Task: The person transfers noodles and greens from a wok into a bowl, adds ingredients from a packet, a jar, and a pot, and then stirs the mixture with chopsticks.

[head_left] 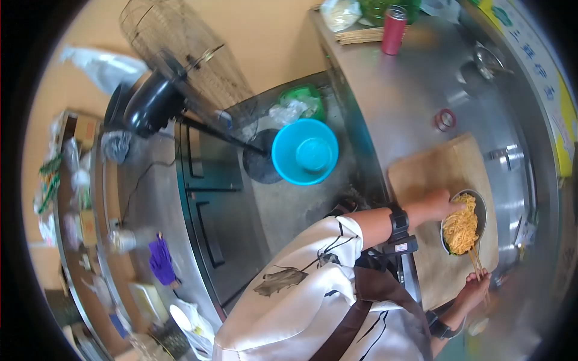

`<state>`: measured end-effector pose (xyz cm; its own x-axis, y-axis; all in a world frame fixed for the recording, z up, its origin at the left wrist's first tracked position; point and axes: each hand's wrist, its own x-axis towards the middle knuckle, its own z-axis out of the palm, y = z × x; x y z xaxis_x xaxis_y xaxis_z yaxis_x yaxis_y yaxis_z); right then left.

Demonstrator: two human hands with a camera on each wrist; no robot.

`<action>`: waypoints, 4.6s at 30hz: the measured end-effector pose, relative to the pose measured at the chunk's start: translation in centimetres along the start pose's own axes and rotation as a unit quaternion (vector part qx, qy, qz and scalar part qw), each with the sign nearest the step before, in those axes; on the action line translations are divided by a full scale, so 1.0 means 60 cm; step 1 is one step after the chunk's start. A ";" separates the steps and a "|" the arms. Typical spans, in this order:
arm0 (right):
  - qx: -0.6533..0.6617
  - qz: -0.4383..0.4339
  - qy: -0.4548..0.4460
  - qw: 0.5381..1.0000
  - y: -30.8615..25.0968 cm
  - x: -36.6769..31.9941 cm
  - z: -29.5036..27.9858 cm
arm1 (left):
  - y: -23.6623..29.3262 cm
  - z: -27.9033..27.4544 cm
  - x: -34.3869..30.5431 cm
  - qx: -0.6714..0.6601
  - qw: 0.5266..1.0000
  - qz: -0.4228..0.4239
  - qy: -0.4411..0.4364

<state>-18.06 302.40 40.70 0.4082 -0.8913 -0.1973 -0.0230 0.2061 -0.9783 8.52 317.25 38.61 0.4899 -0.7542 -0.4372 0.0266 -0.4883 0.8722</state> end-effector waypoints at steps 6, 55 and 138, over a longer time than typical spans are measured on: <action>-0.012 0.041 -0.009 0.999 0.006 0.015 0.003 | -0.213 -0.080 -0.159 -0.452 0.883 0.009 0.125; -0.002 0.162 -0.032 0.986 0.068 -0.360 0.214 | -0.735 -0.791 -0.623 -0.212 0.722 0.139 0.643; 0.049 -0.090 -0.012 0.995 -0.203 -0.091 0.105 | -0.051 -0.020 -0.029 -0.327 0.919 -0.042 -0.215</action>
<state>-14.24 307.28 54.09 0.4187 -0.9080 -0.0172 0.1401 0.0833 -0.9866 8.61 320.60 36.96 0.0767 -0.8984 -0.4325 0.6361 -0.2900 0.7151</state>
